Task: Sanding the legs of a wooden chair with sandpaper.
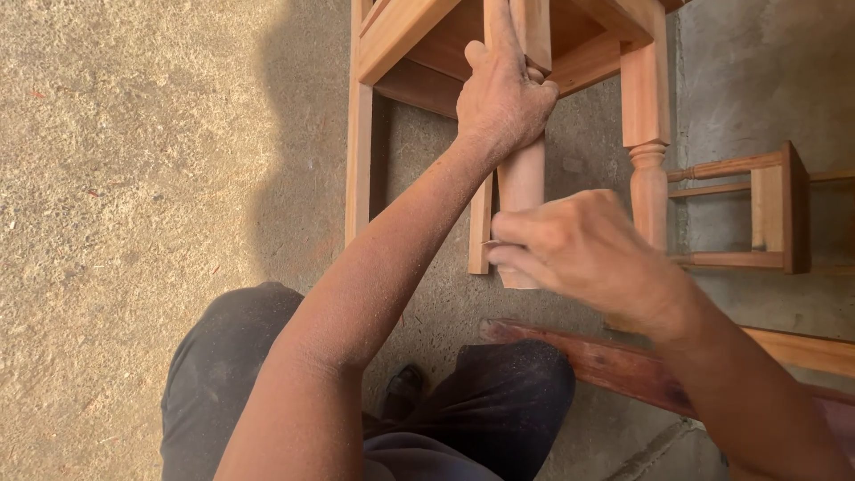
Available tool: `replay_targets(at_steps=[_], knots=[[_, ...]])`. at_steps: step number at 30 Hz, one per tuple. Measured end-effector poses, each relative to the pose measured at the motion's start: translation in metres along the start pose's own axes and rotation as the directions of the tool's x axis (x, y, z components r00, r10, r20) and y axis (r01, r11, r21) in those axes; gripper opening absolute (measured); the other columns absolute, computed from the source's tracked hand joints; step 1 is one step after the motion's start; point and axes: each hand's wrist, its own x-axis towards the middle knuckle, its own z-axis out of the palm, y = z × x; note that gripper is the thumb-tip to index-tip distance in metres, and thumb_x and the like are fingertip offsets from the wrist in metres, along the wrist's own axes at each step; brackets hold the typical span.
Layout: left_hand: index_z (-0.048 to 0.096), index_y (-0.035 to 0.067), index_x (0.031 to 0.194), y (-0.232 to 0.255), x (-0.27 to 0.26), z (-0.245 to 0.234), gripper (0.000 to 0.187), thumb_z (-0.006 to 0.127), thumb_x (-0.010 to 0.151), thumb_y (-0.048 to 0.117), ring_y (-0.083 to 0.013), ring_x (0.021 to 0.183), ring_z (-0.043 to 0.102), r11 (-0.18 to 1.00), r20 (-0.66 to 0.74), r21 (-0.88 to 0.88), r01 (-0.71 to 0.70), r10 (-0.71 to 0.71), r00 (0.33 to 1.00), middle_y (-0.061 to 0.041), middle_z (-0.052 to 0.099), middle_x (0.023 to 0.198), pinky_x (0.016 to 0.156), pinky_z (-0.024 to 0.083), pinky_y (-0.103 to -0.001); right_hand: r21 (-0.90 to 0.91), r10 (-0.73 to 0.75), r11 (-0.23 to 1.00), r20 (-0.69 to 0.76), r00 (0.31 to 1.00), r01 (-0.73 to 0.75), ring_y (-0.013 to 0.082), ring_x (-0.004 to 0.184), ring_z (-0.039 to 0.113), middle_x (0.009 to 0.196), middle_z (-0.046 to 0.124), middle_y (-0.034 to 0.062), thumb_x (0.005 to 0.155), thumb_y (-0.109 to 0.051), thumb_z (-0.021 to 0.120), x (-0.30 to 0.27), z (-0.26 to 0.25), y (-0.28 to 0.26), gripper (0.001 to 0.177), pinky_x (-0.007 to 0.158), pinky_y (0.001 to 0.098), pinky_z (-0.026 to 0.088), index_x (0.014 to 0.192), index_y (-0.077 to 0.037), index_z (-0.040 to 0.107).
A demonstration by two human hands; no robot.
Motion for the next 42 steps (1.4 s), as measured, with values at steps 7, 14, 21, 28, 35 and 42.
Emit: replay_targets(at_steps=[7,14,21,28,35,42], knots=[[0.0,0.026,0.156,-0.005,-0.002,0.004,0.11,0.075,0.076,0.021,-0.0342,0.086,0.072,0.999,0.005,-0.047,0.006,-0.006,1.0,-0.017,0.055,0.115,0.082,0.059,-0.048,-0.021,0.011,1.0,0.103,0.995,-0.009,0.0156,0.047,0.067,0.062,0.071,0.0027,0.087,-0.029,0.076,-0.006,-0.006,0.014,0.018,0.046,0.033,0.053,0.085,-0.011,0.071],[-0.003,0.024,0.156,0.0,-0.002,-0.003,0.108,0.072,0.078,0.019,-0.0328,0.084,0.073,0.999,0.044,-0.03,0.015,-0.014,0.999,-0.018,0.053,0.116,0.081,0.061,-0.046,-0.042,0.05,0.998,0.167,0.985,-0.044,0.0177,0.044,0.066,0.055,0.068,0.0047,0.087,-0.032,0.075,-0.001,-0.01,0.009,0.02,0.043,0.0339,0.052,0.089,-0.012,0.071],[-0.01,0.026,0.16,-0.004,0.001,-0.003,0.109,0.067,0.084,0.018,-0.0318,0.085,0.074,1.0,0.065,-0.021,-0.013,0.014,0.998,-0.021,0.05,0.12,0.08,0.063,-0.044,-0.161,0.049,0.987,0.146,0.988,-0.025,0.018,0.046,0.064,0.06,0.069,0.0062,0.091,-0.029,0.075,0.011,-0.002,-0.005,0.02,0.041,0.0338,0.05,0.09,-0.01,0.071],[-0.011,0.026,0.158,0.002,-0.003,-0.007,0.112,0.07,0.082,0.02,-0.0329,0.087,0.073,1.0,0.055,-0.014,-0.015,0.015,0.998,-0.019,0.05,0.118,0.081,0.061,-0.046,0.312,0.326,0.908,-0.11,0.939,-0.278,0.0109,0.057,0.07,0.069,0.074,0.0013,0.083,-0.02,0.08,-0.068,0.002,0.046,0.015,0.046,0.028,0.052,0.084,-0.007,0.072],[-0.008,0.02,0.158,-0.008,0.007,-0.011,0.12,0.079,0.076,0.026,-0.0371,0.097,0.069,0.997,0.032,0.03,-0.072,0.071,0.997,-0.023,0.051,0.12,0.09,0.057,-0.047,0.3,0.166,0.951,-0.309,0.937,-0.069,0.0141,0.06,0.07,0.069,0.073,0.0059,0.084,-0.022,0.084,-0.024,0.02,0.021,0.022,0.052,0.0311,0.052,0.084,-0.004,0.071],[0.002,0.015,0.159,0.017,-0.002,-0.022,0.119,0.084,0.075,0.031,-0.0369,0.101,0.069,0.952,0.03,0.306,0.021,-0.032,0.999,-0.025,0.048,0.128,0.092,0.057,-0.043,0.404,0.181,0.914,-0.473,0.862,0.03,0.0172,0.057,0.071,0.065,0.071,0.006,0.085,-0.024,0.084,-0.045,0.049,0.04,0.023,0.052,0.0322,0.054,0.084,-0.007,0.068]])
